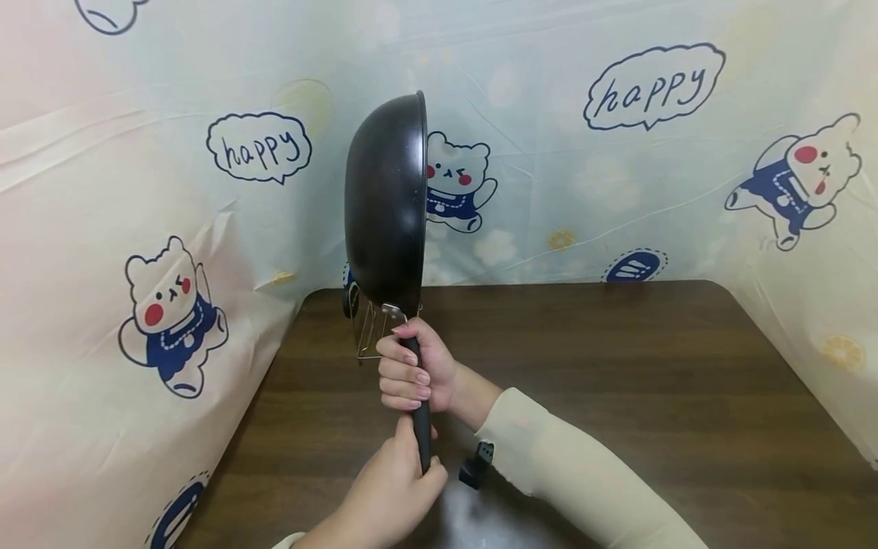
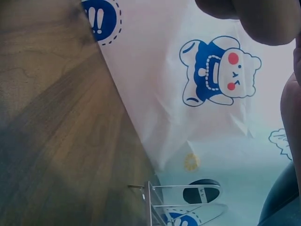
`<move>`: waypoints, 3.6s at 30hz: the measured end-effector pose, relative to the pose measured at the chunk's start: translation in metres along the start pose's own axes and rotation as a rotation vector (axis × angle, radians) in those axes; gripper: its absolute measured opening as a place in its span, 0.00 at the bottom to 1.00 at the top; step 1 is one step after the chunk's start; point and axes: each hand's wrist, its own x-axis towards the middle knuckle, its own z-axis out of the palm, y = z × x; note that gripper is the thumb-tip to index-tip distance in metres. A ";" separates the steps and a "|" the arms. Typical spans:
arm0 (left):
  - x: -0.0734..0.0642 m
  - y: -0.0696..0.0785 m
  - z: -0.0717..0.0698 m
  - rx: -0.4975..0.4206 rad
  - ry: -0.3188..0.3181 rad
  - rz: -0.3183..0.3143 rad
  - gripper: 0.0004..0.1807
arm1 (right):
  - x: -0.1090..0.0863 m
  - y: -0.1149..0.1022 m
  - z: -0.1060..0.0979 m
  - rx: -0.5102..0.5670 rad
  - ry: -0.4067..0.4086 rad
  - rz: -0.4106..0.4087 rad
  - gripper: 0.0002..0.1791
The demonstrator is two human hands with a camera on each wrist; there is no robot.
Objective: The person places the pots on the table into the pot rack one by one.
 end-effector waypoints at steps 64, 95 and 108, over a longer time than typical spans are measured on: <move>0.018 -0.052 0.042 -0.211 -0.041 -0.044 0.17 | -0.041 0.035 -0.088 0.014 0.185 0.037 0.26; 0.012 -0.066 0.037 -0.622 -0.179 -0.119 0.29 | -0.075 0.036 -0.083 -0.184 0.511 0.023 0.41; 0.017 -0.079 0.030 -0.686 -0.181 -0.120 0.28 | -0.124 0.015 -0.088 -0.233 0.651 0.002 0.47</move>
